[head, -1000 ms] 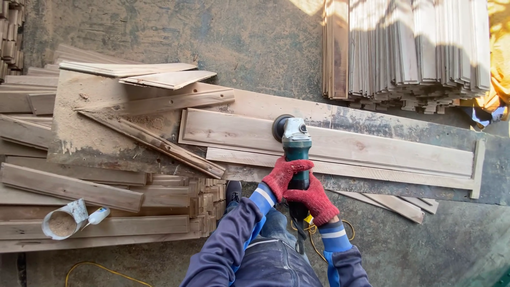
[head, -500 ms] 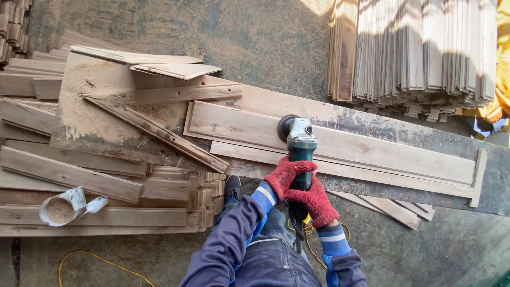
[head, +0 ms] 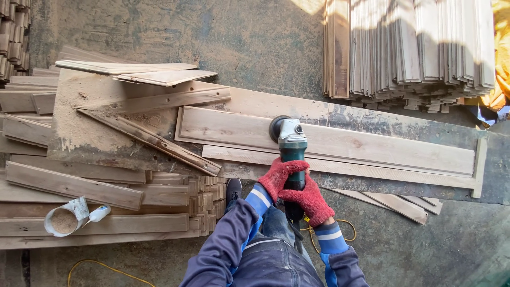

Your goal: Using a handheld angle grinder with a sanding attachment to smooth wooden planks.

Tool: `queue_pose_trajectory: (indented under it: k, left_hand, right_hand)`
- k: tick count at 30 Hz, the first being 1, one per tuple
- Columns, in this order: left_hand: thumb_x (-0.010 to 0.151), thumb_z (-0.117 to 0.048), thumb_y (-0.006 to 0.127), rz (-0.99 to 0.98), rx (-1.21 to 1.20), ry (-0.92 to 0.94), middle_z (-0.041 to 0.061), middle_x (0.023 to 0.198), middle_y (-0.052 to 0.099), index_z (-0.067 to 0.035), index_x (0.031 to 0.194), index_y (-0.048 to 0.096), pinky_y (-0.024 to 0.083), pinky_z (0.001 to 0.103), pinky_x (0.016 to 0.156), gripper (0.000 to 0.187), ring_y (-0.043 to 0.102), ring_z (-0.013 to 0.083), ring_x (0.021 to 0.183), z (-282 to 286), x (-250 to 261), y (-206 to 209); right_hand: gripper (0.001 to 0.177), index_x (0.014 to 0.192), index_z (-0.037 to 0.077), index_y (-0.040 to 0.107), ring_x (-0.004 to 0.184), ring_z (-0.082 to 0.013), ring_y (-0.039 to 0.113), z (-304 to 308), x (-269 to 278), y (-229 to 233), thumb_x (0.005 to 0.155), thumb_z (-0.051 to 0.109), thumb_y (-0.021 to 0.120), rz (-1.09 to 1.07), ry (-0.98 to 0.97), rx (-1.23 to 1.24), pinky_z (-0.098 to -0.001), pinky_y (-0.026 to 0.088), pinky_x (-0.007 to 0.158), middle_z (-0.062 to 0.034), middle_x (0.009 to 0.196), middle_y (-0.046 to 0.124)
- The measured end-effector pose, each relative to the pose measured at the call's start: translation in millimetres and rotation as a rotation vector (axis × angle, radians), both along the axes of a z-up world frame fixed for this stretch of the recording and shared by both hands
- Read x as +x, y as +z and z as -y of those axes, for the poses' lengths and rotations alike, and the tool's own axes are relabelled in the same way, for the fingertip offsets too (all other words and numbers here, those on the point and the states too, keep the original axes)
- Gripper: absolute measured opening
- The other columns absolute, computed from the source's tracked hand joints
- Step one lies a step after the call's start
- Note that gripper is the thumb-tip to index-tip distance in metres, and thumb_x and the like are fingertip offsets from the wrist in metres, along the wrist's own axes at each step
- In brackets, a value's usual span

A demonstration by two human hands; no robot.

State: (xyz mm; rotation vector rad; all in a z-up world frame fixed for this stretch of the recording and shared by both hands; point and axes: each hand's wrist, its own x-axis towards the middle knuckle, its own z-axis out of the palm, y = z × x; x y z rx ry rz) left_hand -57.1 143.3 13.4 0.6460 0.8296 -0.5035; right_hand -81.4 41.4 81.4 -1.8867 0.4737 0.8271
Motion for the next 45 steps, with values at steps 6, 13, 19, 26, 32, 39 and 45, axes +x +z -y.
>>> queue_pose_trajectory:
  k: [6, 13, 19, 26, 32, 39, 45]
  left_hand:
    - [0.063, -0.014, 0.092, 0.07, -0.001, -0.058, 0.016, 0.077, 0.071, -0.003, 0.104, 0.07, 0.063, 0.046, 0.072, 0.048, 0.075, 0.0306, 0.074, 17, 7, -5]
    - [0.062, -0.021, 0.097, -0.076, 0.032, 0.046, 0.021, 0.087, 0.069, -0.007, 0.122, 0.062, 0.064, 0.051, 0.071, 0.07, 0.074, 0.0369, 0.081, -21, -4, -26]
    - [0.06, -0.023, 0.098, -0.121, 0.053, 0.085, 0.02, 0.09, 0.067, -0.008, 0.127, 0.058, 0.064, 0.05, 0.072, 0.078, 0.073, 0.0363, 0.083, -40, -7, -13]
    - [0.062, -0.021, 0.095, -0.063, 0.009, 0.011, 0.017, 0.081, 0.07, -0.009, 0.114, 0.067, 0.065, 0.047, 0.067, 0.06, 0.075, 0.0325, 0.076, -20, 6, -25]
    - [0.061, -0.02, 0.096, -0.053, 0.035, 0.004, 0.02, 0.081, 0.068, -0.003, 0.115, 0.069, 0.063, 0.046, 0.073, 0.063, 0.074, 0.0324, 0.08, -38, -2, -14]
    - [0.062, -0.021, 0.095, -0.101, 0.056, 0.082, 0.02, 0.085, 0.068, -0.005, 0.122, 0.062, 0.064, 0.049, 0.071, 0.07, 0.074, 0.0354, 0.08, -48, -7, -10]
    - [0.06, -0.013, 0.093, -0.028, 0.018, 0.033, 0.016, 0.077, 0.069, -0.006, 0.109, 0.069, 0.065, 0.045, 0.066, 0.055, 0.075, 0.0302, 0.073, -15, -1, -6]
  right_hand:
    - [0.067, 0.105, 0.01, 0.072, 0.081, -0.0283, 0.07, 17, 5, -4, 0.047, 0.022, 0.104, -0.001, -0.02, -0.036, -0.0418, 0.056, 0.076, -0.0152, 0.086, 0.072]
    - [0.068, 0.104, 0.007, 0.07, 0.085, -0.0304, 0.071, -21, 16, 9, 0.046, 0.024, 0.102, 0.002, 0.152, 0.015, -0.0433, 0.056, 0.078, -0.0169, 0.086, 0.073]
    - [0.073, 0.106, 0.007, 0.07, 0.089, -0.0321, 0.072, -32, 17, 6, 0.043, 0.025, 0.103, 0.0, 0.219, -0.001, -0.0439, 0.055, 0.083, -0.0178, 0.089, 0.073]
    - [0.068, 0.105, 0.008, 0.071, 0.087, -0.0307, 0.071, -18, 11, -7, 0.046, 0.023, 0.102, -0.001, 0.107, -0.036, -0.0438, 0.055, 0.081, -0.0168, 0.088, 0.072]
    - [0.063, 0.101, 0.009, 0.071, 0.081, -0.0268, 0.07, -34, 10, -5, 0.047, 0.019, 0.102, -0.03, 0.116, 0.006, -0.0399, 0.056, 0.076, -0.013, 0.083, 0.072]
    - [0.07, 0.103, 0.006, 0.069, 0.084, -0.0283, 0.069, -46, 10, 5, 0.045, 0.022, 0.103, -0.028, 0.163, 0.014, -0.0418, 0.056, 0.077, -0.0156, 0.085, 0.071]
    - [0.063, 0.101, 0.007, 0.07, 0.079, -0.0279, 0.069, -21, 5, 3, 0.048, 0.018, 0.102, -0.018, 0.018, -0.02, -0.0414, 0.056, 0.074, -0.0157, 0.082, 0.071]
